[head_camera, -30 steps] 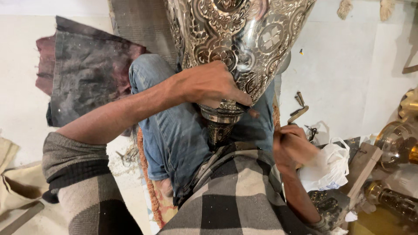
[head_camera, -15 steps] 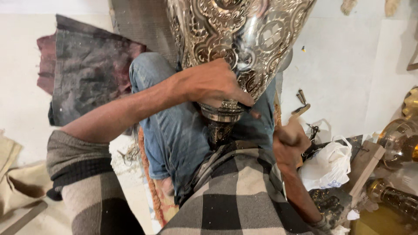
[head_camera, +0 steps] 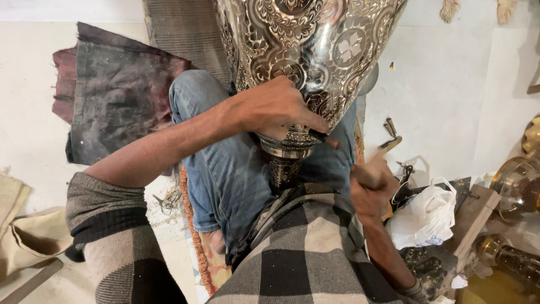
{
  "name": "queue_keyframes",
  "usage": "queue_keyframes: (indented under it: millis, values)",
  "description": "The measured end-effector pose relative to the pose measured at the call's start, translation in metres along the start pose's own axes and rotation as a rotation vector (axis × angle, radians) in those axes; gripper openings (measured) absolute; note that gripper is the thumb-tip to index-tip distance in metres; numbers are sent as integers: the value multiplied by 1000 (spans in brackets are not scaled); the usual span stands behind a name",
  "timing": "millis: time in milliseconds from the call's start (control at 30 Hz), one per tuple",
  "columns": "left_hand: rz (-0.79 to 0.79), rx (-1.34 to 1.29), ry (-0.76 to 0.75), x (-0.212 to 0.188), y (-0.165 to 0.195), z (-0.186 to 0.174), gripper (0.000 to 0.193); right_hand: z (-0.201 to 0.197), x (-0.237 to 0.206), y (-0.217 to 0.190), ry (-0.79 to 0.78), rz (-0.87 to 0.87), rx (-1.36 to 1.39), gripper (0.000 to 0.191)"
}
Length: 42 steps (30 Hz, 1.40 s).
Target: The person uses a chisel and a wooden mallet to engrave floral patterns into a large silver vase. They repeatedly strike the chisel with the mallet to create detailed designs on the vase surface.
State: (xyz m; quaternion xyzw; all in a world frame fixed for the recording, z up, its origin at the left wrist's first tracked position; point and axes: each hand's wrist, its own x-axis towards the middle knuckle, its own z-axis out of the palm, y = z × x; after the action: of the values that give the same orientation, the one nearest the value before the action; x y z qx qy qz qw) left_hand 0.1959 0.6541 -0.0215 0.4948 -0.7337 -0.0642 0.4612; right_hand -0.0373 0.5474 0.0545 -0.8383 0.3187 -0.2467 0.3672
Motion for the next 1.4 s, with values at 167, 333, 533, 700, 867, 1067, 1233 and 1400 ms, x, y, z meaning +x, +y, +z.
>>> queue_keyframes:
  millis: [167, 333, 533, 700, 867, 1067, 1233, 1400]
  values:
    - [-68, 84, -153, 6, 6, 1, 78, 2, 0, -4, -100, 115, -353, 21]
    - [-87, 79, -111, 8, 5, 2, 76, 0, 4, -2, 65, -391, -31, 18]
    - [-90, -268, 224, 4, 8, 6, 56, -6, -2, 1, -152, 318, 41, 12]
    - [-330, -392, 364, 3, 22, 15, 42, -9, -9, 8, -239, 294, 152, 19]
    - [-230, -253, 236, 10, 25, 10, 48, -23, -5, 15, -220, 189, 36, 20]
    - [-189, -101, 57, 15, 28, 7, 68, -33, 0, 15, -238, 144, 87, 24]
    - [-163, 83, -22, 14, 31, 10, 78, -36, 4, 20, -275, 143, -83, 26]
    - [-145, 11, -15, 12, 29, 7, 80, -39, 3, 24, -206, 35, -6, 25]
